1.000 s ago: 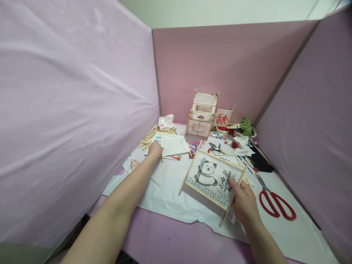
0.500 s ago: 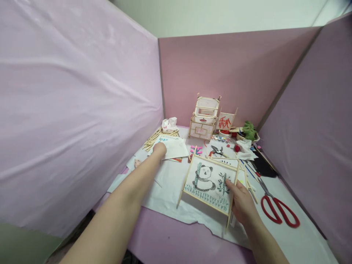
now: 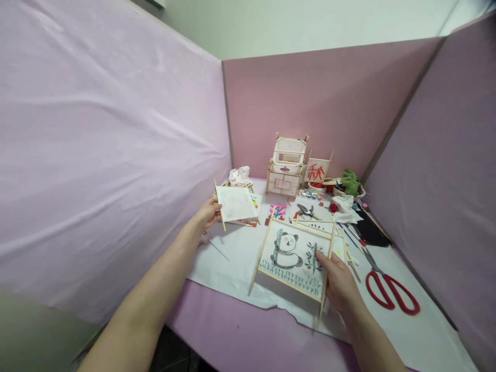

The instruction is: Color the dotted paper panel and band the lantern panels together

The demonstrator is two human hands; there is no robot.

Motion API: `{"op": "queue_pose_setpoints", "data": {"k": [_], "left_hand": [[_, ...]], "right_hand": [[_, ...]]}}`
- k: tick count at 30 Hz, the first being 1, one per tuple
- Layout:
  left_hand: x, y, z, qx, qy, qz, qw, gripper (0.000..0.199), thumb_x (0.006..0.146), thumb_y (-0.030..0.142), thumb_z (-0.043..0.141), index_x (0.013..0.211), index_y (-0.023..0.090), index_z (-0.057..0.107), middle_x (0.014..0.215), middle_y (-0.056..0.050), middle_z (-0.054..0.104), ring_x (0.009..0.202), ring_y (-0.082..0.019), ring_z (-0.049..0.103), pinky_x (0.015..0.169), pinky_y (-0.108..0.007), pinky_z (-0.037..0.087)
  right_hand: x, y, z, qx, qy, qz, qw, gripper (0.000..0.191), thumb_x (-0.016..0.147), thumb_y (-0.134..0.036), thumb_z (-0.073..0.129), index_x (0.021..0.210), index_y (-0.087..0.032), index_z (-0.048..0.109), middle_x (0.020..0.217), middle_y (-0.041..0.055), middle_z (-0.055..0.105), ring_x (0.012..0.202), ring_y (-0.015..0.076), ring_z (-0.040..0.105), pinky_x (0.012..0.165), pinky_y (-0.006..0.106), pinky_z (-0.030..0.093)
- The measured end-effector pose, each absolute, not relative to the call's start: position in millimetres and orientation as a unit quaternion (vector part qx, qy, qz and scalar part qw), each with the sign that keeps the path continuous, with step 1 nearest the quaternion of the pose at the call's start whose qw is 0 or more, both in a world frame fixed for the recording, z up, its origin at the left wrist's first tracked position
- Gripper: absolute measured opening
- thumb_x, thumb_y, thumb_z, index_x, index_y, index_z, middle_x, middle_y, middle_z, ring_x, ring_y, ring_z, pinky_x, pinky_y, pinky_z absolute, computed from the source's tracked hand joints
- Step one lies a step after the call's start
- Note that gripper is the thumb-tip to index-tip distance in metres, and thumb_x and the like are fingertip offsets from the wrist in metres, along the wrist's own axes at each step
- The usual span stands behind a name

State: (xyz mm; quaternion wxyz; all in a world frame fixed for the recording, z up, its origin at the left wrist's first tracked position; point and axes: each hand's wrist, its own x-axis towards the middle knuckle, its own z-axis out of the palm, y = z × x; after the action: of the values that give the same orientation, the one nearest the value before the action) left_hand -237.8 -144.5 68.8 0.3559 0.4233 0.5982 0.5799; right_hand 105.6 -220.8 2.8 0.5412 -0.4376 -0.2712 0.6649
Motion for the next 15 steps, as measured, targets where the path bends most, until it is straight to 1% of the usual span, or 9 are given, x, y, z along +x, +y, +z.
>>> {"op": "queue_pose_setpoints", "data": {"k": [2,4,7,10,13,15], "left_hand": [[-239,-154,68,0.420,0.566,0.586,0.399,0.033,0.074,0.020,0.065,0.106,0.017,0.055,0.093,-0.008,0.070,0.080,-0.019,0.069,0.072,-0.034,0.056],[-237,-169,63,0.425,0.534,0.610,0.402,0.037,0.075,0.027,0.066,0.109,0.020,0.051,0.098,-0.006,0.069,0.082,-0.018,0.068,0.074,-0.033,0.056],[-226,-196,50,0.463,0.473,0.654,0.367,0.037,0.077,0.035,0.067,0.108,0.022,0.053,0.107,-0.005,0.066,0.091,-0.017,0.065,0.078,-0.030,0.054],[-207,-217,30,0.490,0.472,0.658,0.321,0.034,0.080,0.035,0.066,0.110,0.021,0.056,0.110,-0.006,0.064,0.100,-0.018,0.061,0.084,-0.030,0.050],[-190,-229,11,0.503,0.495,0.638,0.308,0.030,0.083,0.034,0.063,0.109,0.020,0.058,0.108,-0.006,0.065,0.100,-0.019,0.060,0.088,-0.031,0.047],[-183,-235,2,0.514,0.506,0.627,0.295,0.028,0.084,0.033,0.062,0.108,0.019,0.059,0.108,-0.007,0.065,0.099,-0.019,0.060,0.089,-0.032,0.046]], "right_hand": [[106,-221,7,-0.428,-0.268,0.661,0.554,0.042,0.067,-0.031,0.079,0.105,-0.021,0.063,0.089,0.0035,0.074,0.084,0.0249,0.071,0.071,0.035,0.060],[105,-220,15,-0.410,-0.284,0.657,0.566,0.042,0.068,-0.033,0.079,0.105,-0.022,0.064,0.090,0.0034,0.074,0.085,0.0244,0.070,0.072,0.035,0.059],[101,-215,28,-0.370,-0.348,0.629,0.588,0.040,0.071,-0.039,0.076,0.107,-0.024,0.064,0.097,0.0031,0.073,0.088,0.0231,0.069,0.076,0.035,0.057],[92,-209,36,-0.346,-0.441,0.570,0.601,0.037,0.076,-0.044,0.072,0.106,-0.025,0.065,0.102,0.0037,0.072,0.090,0.0229,0.066,0.077,0.035,0.055],[80,-202,35,-0.345,-0.528,0.504,0.590,0.030,0.081,-0.045,0.067,0.100,-0.023,0.067,0.098,0.0034,0.071,0.089,0.0220,0.064,0.079,0.034,0.052],[72,-198,29,-0.346,-0.567,0.474,0.578,0.029,0.083,-0.047,0.064,0.098,-0.023,0.068,0.094,0.0027,0.071,0.088,0.0214,0.063,0.079,0.033,0.050]]}}
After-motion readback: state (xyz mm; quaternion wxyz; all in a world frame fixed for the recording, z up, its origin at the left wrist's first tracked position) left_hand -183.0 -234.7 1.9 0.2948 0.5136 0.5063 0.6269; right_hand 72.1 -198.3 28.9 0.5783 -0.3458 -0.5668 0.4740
